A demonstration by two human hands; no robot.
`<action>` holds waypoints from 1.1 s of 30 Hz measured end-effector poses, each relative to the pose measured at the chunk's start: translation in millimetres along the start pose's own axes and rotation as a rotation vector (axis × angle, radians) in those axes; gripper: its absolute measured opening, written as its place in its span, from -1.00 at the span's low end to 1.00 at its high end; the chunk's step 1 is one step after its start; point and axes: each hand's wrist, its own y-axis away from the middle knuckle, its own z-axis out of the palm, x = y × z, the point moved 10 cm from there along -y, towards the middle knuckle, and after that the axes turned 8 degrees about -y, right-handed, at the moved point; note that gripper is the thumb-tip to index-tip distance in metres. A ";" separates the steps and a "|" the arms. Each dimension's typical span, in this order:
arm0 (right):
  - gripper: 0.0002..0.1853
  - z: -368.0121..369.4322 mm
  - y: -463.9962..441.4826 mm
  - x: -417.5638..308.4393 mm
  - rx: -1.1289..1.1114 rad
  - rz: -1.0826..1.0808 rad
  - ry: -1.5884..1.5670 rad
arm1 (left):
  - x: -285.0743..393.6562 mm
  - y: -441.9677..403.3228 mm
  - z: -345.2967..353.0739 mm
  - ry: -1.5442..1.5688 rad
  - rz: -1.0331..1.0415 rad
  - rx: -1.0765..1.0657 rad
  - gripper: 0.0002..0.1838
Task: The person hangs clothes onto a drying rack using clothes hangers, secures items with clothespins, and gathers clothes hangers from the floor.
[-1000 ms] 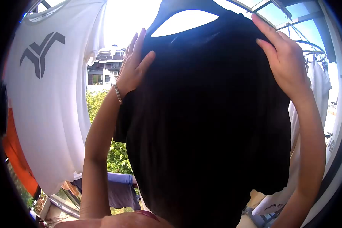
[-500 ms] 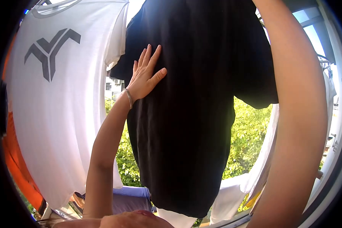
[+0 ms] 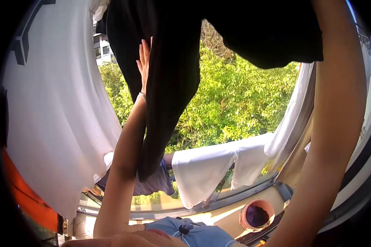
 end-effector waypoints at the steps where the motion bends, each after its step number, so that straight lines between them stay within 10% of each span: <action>1: -0.20 5.7 27.8 -9.9 -0.316 0.087 -0.513 | 3.0 8.1 2.8 -0.049 0.000 -0.039 -0.16; 7: -0.45 40.5 346.1 81.8 -0.107 1.356 -1.067 | 4.1 65.5 31.0 -0.091 -0.008 -0.159 -0.18; 12: -0.54 53.3 573.6 43.0 -0.010 1.911 -1.302 | 11.6 107.6 41.3 -0.207 0.048 -0.204 -0.21; 20: -0.69 105.0 585.4 9.3 -0.092 1.792 -1.390 | -14.7 137.5 62.7 -0.048 -0.031 -0.269 -0.16; 22: -0.73 122.8 573.2 10.4 -0.122 1.690 -1.344 | -41.3 151.8 50.8 0.021 -0.176 -0.194 -0.20; 24: -0.80 126.3 557.5 14.2 -0.101 1.577 -1.186 | -88.1 198.1 76.7 0.822 -0.487 -0.291 -0.57; 27: -0.79 152.8 548.8 -5.5 -0.312 1.465 -1.026 | -96.3 257.0 49.4 0.812 -0.828 -0.371 -0.59; 31: -0.72 190.9 538.0 -43.9 -0.096 1.425 -1.392 | -137.5 291.7 29.8 0.813 -0.998 -0.344 -0.63; 33: -0.75 179.2 517.6 -76.9 -0.249 1.798 -1.798 | -159.9 296.7 20.3 0.824 -1.058 -0.301 -0.64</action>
